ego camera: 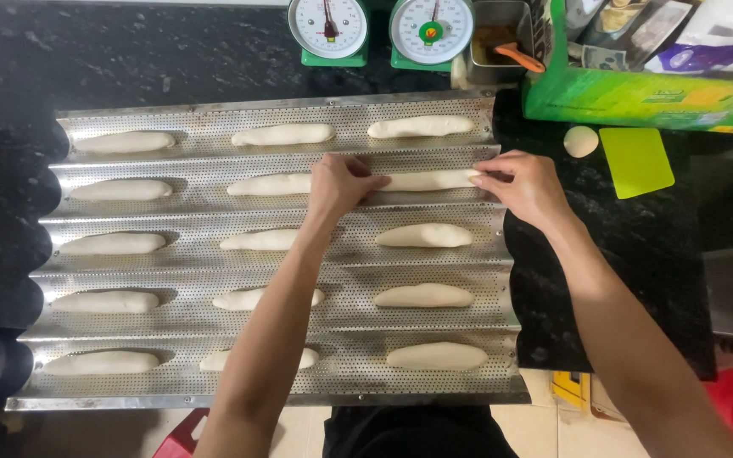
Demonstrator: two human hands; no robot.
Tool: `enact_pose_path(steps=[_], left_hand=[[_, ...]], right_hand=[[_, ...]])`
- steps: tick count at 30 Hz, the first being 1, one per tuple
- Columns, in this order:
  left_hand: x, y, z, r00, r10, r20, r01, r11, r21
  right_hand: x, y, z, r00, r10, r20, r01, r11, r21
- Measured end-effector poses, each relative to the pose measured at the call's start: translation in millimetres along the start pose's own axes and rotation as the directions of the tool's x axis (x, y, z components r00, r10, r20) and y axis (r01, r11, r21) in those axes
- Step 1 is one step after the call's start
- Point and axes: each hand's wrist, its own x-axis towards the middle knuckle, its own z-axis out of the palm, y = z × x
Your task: Arranging and adjusting pieces of dough on a perforated baking tray in a bakery kitchen
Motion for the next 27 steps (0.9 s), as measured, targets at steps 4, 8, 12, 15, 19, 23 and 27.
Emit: enact_pose_path(steps=[4,8,12,15,19,23,27], left_hand=[[-26.1,12.9,-9.1,0.998,0.057,-0.027,-0.058,0.998,-0.018],[-66.6,23.0,-20.2,0.981,0.184,-0.059,-0.191,0.965,-0.178],[-92.4,14.5,-16.4,0.957,0.29,-0.013,-0.284,0.929,-0.238],[-106.6,23.0,-14.8,0.948,0.319,0.015,-0.31,0.931,-0.192],[-111.3,37.4,-4.0,0.952,0.279,0.122,-0.26,0.953,-0.157],[-124.4,69.1,-11.4,0.933,0.118,0.339,-0.044,0.975,-0.218],[-110.7,47.4,6.9,0.938,0.17,0.302,-0.102,0.968,-0.227]], right_hand=[[-3.6,-14.3,-6.4,0.999,-0.04,0.021,0.041,0.999,-0.033],[-14.1,-73.9,-9.1,0.981,-0.123,0.149,0.126,0.992,-0.011],[-33.3,-96.7,42.4,0.87,-0.113,0.48,0.19,0.975,-0.115],[-34.7,-82.6,79.8,0.829,-0.134,0.543,0.356,0.875,-0.327],[-29.9,-111.0,48.3,0.791,-0.1,0.603,0.3,0.923,-0.24],[-37.4,-118.5,5.0,0.865,-0.156,0.476,0.218,0.973,-0.077],[-51.4,-60.8,7.5,0.902,-0.076,0.425,0.18,0.961,-0.211]])
